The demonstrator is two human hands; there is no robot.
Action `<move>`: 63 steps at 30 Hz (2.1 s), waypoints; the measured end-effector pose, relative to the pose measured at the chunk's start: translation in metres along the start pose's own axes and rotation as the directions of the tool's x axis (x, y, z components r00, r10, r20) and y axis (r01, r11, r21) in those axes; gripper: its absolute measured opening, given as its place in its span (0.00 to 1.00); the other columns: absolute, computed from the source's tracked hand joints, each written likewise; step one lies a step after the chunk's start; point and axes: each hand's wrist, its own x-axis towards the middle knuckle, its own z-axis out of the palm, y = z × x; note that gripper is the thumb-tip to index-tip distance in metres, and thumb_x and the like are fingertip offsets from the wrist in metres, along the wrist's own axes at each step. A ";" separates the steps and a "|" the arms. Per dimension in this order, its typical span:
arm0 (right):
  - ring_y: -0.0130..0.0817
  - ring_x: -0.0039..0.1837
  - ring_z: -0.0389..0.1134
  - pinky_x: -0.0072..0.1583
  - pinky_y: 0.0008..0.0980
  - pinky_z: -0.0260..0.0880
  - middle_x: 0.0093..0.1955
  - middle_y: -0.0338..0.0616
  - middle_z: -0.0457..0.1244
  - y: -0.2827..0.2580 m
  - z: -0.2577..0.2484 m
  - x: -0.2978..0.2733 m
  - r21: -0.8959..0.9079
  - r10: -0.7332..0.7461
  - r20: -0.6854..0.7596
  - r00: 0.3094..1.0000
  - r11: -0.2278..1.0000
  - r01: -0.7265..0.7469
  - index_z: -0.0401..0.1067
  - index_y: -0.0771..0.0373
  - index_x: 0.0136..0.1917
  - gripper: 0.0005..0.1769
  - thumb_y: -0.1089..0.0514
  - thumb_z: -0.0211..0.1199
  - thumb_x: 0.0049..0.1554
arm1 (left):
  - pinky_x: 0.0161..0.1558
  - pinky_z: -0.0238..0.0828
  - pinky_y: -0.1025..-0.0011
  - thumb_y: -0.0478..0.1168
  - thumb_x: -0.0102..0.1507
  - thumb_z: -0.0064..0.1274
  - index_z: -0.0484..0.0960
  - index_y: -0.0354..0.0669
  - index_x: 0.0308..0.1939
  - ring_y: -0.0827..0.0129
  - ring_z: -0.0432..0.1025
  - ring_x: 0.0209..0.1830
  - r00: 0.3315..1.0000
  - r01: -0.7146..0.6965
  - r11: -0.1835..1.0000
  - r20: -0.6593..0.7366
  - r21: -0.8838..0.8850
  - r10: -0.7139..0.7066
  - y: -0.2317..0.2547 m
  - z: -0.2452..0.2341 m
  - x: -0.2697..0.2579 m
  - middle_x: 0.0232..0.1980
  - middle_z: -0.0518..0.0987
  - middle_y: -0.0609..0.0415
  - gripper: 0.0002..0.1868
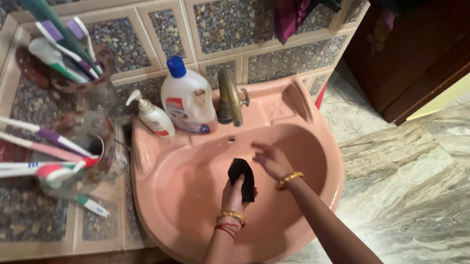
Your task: The person washes a small black cloth by hand in a bathroom sink, rubbing and wringing it under running water.
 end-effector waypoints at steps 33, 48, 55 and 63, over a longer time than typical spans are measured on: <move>0.35 0.50 0.70 0.56 0.37 0.73 0.49 0.44 0.70 0.028 0.065 0.054 0.898 0.378 0.131 0.917 0.347 -0.271 0.70 0.64 0.60 0.22 0.47 0.44 0.70 | 0.56 0.71 0.61 0.52 0.70 0.48 0.82 0.35 0.55 0.52 0.75 0.55 0.771 -0.627 0.681 0.173 0.379 0.613 0.039 0.045 0.083 0.52 0.83 0.40 0.22; 0.31 0.48 0.67 0.47 0.32 0.70 0.48 0.40 0.66 0.025 0.065 0.048 0.933 0.044 0.250 0.967 0.256 -0.252 0.71 0.60 0.63 0.19 0.45 0.51 0.72 | 0.48 0.67 0.51 0.52 0.67 0.46 0.72 0.37 0.50 0.47 0.70 0.48 0.734 -0.578 0.520 0.121 0.628 0.669 0.043 0.067 0.077 0.48 0.73 0.37 0.21; 0.29 0.49 0.72 0.51 0.30 0.73 0.49 0.44 0.72 0.006 0.051 0.047 0.147 0.287 -0.131 0.949 0.952 -0.267 0.79 0.62 0.58 0.17 0.51 0.60 0.63 | 0.26 0.65 0.67 0.60 0.70 0.42 0.74 0.44 0.39 0.65 0.66 0.25 0.986 -0.166 0.967 -0.030 -0.195 0.163 0.055 0.049 0.103 0.30 0.71 0.53 0.24; 0.33 0.43 0.76 0.40 0.30 0.79 0.44 0.46 0.71 -0.052 0.002 0.108 -0.006 0.091 -0.335 0.938 0.995 -0.099 0.71 0.68 0.51 0.14 0.53 0.59 0.62 | 0.14 0.44 0.75 0.59 0.65 0.50 0.69 0.53 0.25 0.76 0.52 0.11 0.979 0.186 0.979 0.094 -0.085 -0.178 0.071 0.056 0.097 0.19 0.65 0.63 0.22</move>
